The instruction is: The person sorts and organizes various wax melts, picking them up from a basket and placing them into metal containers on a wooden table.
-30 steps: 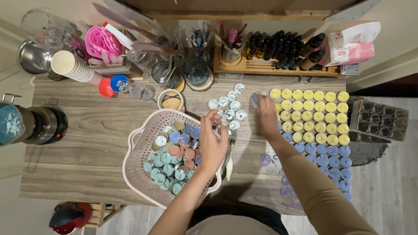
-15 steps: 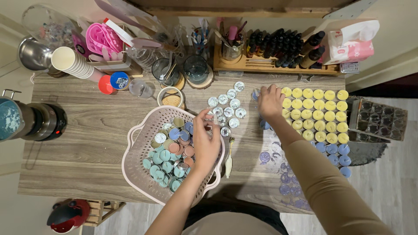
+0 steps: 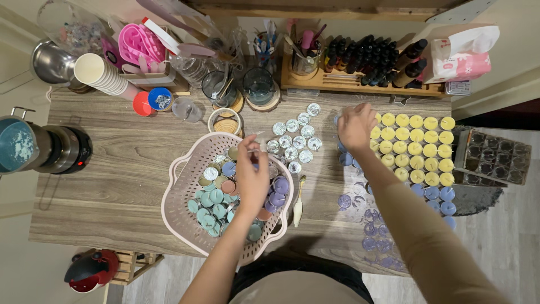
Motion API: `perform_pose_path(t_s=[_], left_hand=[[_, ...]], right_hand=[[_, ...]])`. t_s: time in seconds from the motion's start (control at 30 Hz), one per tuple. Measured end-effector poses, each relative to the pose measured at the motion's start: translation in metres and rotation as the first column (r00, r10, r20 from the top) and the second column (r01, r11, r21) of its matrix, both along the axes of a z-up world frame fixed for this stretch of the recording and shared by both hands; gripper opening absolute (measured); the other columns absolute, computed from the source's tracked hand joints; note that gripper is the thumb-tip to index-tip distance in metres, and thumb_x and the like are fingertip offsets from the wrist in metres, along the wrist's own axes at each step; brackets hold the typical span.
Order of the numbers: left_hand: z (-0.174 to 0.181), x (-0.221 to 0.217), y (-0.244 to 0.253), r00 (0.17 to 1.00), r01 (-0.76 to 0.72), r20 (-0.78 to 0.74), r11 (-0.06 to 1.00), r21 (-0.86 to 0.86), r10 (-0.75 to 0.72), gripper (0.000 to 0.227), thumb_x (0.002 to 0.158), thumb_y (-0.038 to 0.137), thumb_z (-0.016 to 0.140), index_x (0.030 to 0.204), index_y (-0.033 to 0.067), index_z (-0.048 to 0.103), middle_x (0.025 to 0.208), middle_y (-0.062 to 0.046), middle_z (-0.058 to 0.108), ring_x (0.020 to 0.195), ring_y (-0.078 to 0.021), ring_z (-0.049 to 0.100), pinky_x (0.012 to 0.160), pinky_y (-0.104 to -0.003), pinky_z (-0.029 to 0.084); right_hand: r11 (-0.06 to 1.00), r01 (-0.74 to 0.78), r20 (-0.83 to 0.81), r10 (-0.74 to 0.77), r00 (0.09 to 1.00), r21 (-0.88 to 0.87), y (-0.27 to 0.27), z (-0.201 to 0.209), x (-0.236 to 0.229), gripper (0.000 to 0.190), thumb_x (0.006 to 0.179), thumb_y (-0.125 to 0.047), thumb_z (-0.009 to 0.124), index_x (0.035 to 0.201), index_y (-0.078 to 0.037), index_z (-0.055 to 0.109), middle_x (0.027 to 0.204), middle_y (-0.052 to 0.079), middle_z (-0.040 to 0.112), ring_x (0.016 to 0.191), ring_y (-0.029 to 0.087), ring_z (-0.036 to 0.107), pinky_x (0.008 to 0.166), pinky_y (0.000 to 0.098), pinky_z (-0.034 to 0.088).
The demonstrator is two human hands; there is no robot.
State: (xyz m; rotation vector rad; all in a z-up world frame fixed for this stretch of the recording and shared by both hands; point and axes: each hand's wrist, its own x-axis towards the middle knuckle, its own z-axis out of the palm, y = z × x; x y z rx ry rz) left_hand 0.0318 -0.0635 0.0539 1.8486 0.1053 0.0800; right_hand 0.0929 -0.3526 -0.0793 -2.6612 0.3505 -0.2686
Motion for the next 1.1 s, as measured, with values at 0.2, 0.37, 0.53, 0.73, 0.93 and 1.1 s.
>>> perform_pose_path(t_s=[0.2,0.37,0.53,0.73,0.93,1.1], left_hand=[[0.009,0.001,-0.019,0.910,0.141,-0.401,0.988,0.057,-0.107,0.038,0.105,0.021,0.051,0.140,0.0136,0.063,0.091,-0.007,0.067,0.071,-0.0187,0.053,0.063,-0.032,0.042],[-0.022,-0.015,-0.055,0.803,0.007,-0.389,0.660,-0.751,-0.451,0.043,0.108,0.034,0.044,0.135,0.0069,0.062,0.115,-0.002,0.068,0.096,-0.0073,0.063,0.087,-0.025,0.052],[-0.040,-0.009,-0.056,0.837,-0.151,-0.458,0.677,-0.720,-0.301,0.050,0.110,0.037,0.042,0.131,-0.0054,0.060,0.115,-0.017,0.068,0.091,-0.0185,0.065,0.084,-0.034,0.053],[-0.036,-0.006,-0.007,0.852,-0.236,-0.474,0.645,-0.726,-0.222,0.048,0.106,0.034,0.039,0.134,-0.0029,0.053,0.126,-0.020,0.069,0.105,-0.0262,0.070,0.093,-0.036,0.055],[-0.024,-0.016,0.006,0.872,-0.231,-0.451,0.648,-0.726,-0.193,0.048,0.106,0.033,0.037,0.134,-0.0034,0.052,0.129,-0.020,0.067,0.110,-0.0276,0.069,0.097,-0.038,0.054],[-0.023,-0.021,0.004,0.870,-0.204,-0.446,0.669,-0.714,-0.211,0.049,0.106,0.033,0.035,0.134,-0.0041,0.052,0.131,-0.021,0.068,0.111,-0.0288,0.069,0.099,-0.039,0.054]], right_hand=[[0.981,0.028,0.266,-0.080,0.961,0.192,0.062,0.085,-0.064,0.009,0.094,-0.009,0.060,0.088,-0.003,0.063,0.118,0.014,0.053,0.117,0.033,0.044,0.110,0.0466,0.030],[0.958,-0.224,0.313,0.161,0.936,0.177,0.119,0.134,-0.101,0.007,0.089,-0.012,0.068,0.090,-0.006,0.066,0.123,0.020,0.050,0.114,0.036,0.041,0.098,0.0477,0.029],[0.967,-0.101,0.259,0.038,0.965,0.233,0.100,0.122,-0.098,0.017,0.095,-0.015,0.068,0.106,-0.005,0.060,0.125,0.019,0.050,0.117,0.034,0.042,0.103,0.0472,0.032],[0.998,-0.045,0.115,0.049,0.992,-0.035,0.044,0.036,-0.091,0.064,0.092,-0.022,0.064,0.148,0.002,0.042,0.146,0.028,0.043,0.136,0.046,0.037,0.114,0.0601,0.027],[0.973,-0.140,-0.065,0.130,0.989,-0.185,0.013,-0.049,-0.106,0.067,0.101,-0.033,0.059,0.158,-0.006,0.036,0.163,0.019,0.034,0.148,0.052,0.027,0.118,0.0634,0.020],[0.965,-0.121,-0.113,0.097,0.989,-0.231,0.018,-0.054,-0.115,0.065,0.100,-0.026,0.059,0.160,-0.011,0.039,0.167,0.012,0.036,0.153,0.045,0.029,0.126,0.0596,0.021]])
